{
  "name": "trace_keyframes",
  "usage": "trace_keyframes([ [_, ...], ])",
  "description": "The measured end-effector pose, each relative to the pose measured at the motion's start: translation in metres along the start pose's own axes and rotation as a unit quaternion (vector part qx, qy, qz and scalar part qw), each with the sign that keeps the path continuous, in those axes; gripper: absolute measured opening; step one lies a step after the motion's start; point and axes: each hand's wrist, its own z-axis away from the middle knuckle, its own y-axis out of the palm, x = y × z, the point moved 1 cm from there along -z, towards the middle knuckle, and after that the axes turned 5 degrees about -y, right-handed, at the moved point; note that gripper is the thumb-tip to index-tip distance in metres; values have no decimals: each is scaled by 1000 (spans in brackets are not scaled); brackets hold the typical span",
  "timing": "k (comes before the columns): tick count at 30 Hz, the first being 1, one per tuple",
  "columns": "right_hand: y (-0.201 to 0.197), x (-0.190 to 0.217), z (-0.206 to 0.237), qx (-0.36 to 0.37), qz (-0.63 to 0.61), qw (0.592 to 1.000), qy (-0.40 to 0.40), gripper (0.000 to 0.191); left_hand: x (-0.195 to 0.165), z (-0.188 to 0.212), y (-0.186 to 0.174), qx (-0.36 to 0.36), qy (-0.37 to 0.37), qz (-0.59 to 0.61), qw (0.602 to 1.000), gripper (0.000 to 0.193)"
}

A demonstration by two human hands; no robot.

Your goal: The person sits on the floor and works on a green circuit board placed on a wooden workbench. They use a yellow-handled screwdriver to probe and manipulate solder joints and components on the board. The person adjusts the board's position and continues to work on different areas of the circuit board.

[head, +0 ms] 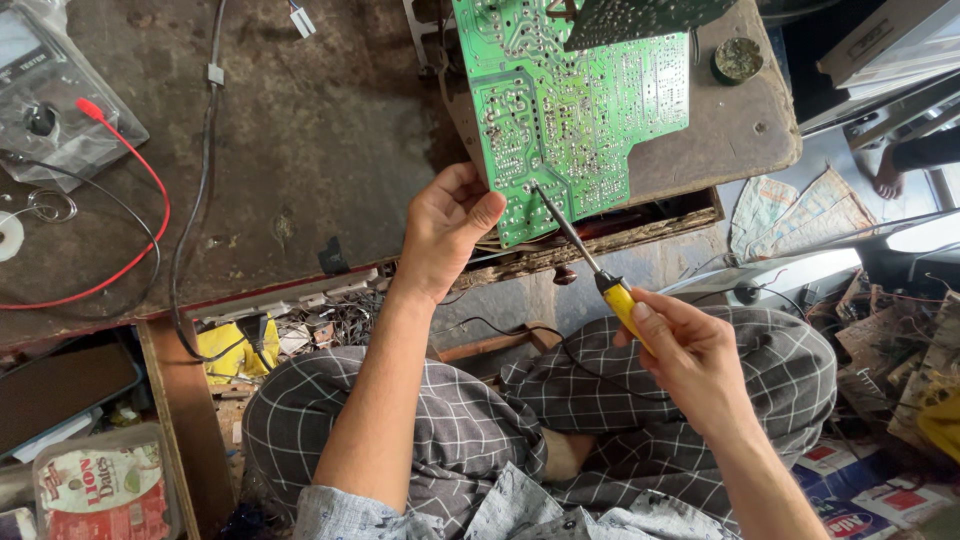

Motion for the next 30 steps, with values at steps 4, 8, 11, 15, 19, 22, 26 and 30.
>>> trace_keyframes([
  [4,-2,2,-3,12,7,1000,20,42,0,0,0,-4,0,-27,1000,52],
  [8,-5,2,-6,34,-38,998,30,42,-1,0,1,-6,-2,-22,1000,53],
  [11,-6,0,-7,45,-70,995,50,40,-1,0,1,-4,0,-17,1000,53],
  [15,-5,-4,-8,74,-141,984,73,38,0,0,1,-3,-1,-4,1000,52],
  [19,-5,-6,-9,76,-138,985,70,38,0,0,1,1,0,0,1000,50],
  [22,-5,-5,-9,70,-128,987,67,38,0,0,1,4,0,2,1000,49],
  [26,-2,-1,-6,41,-75,996,37,38,-1,0,0,5,-2,7,1000,50],
  [30,3,8,6,-29,53,997,-57,36,1,0,0,-3,-14,14,1000,52],
])
